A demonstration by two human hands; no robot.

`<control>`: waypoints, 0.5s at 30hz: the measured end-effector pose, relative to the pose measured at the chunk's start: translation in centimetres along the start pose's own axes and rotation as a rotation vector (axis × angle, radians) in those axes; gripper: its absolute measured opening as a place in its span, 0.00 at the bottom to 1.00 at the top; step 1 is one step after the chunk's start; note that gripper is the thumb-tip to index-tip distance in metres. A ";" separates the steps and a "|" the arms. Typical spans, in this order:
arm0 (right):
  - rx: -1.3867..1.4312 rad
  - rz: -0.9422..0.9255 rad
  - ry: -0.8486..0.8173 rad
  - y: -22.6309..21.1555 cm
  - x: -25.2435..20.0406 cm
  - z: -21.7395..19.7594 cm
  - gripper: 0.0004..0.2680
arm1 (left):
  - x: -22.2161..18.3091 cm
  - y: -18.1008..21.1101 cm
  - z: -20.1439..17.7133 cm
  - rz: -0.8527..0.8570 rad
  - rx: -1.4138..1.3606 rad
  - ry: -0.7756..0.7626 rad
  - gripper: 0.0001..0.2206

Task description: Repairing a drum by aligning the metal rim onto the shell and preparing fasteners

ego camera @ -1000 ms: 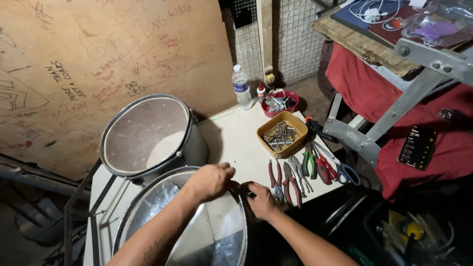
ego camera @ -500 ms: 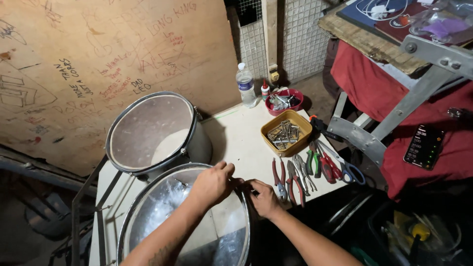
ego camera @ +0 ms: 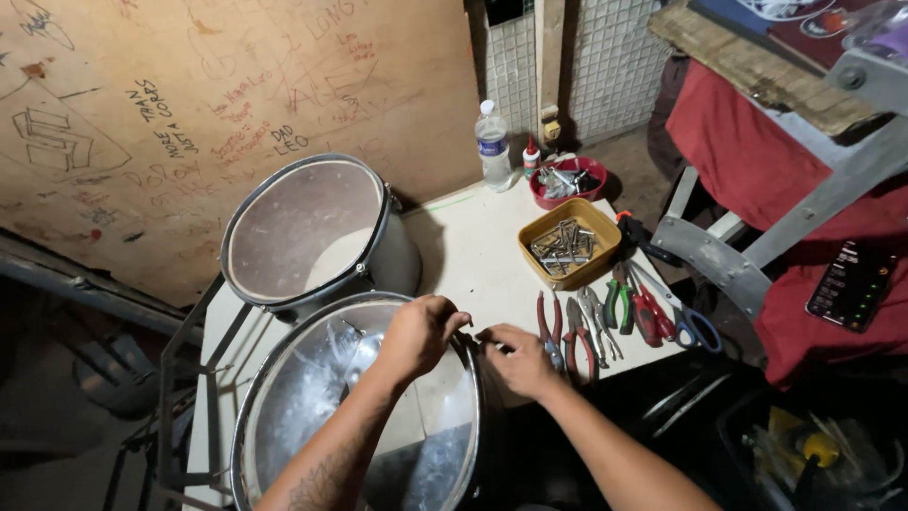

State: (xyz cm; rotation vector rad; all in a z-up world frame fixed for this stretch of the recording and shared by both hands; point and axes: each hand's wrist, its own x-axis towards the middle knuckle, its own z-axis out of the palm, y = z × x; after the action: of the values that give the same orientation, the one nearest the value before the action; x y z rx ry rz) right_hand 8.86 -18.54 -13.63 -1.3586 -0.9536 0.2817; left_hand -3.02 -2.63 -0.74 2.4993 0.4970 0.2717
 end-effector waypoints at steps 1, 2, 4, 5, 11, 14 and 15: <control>0.003 0.004 -0.002 -0.9 0.1 -0.3 0.06 | -0.4 0.1 -0.1 -0.005 0.000 -0.002 0.14; 0.023 0.002 0.017 -1.9 0.5 -0.7 0.05 | -0.7 0.2 -0.1 -0.044 -0.065 0.012 0.14; 0.045 0.002 0.030 -3.4 1.2 -1.0 0.05 | -1.1 0.7 -0.4 -0.089 -0.132 0.028 0.14; 0.053 -0.004 0.017 -4.1 1.5 -0.8 0.04 | -1.2 1.1 -0.6 -0.091 -0.140 0.021 0.13; 0.044 0.065 -0.055 -5.8 2.9 -0.6 0.04 | -1.6 4.1 -2.5 -0.092 -0.124 -0.070 0.09; 0.096 0.142 -0.022 -5.0 2.7 -0.6 0.05 | -1.8 5.2 -4.2 -0.074 -0.115 -0.127 0.10; 0.144 0.179 0.027 -4.3 2.6 -0.5 0.06 | -1.8 5.5 -4.7 -0.049 -0.121 -0.135 0.11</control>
State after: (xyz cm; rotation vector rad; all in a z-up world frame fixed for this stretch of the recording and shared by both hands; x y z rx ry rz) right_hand 9.33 -18.17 -8.57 -1.3129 -0.7746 0.4586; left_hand -4.45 -5.27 6.13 2.3654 0.4710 0.1092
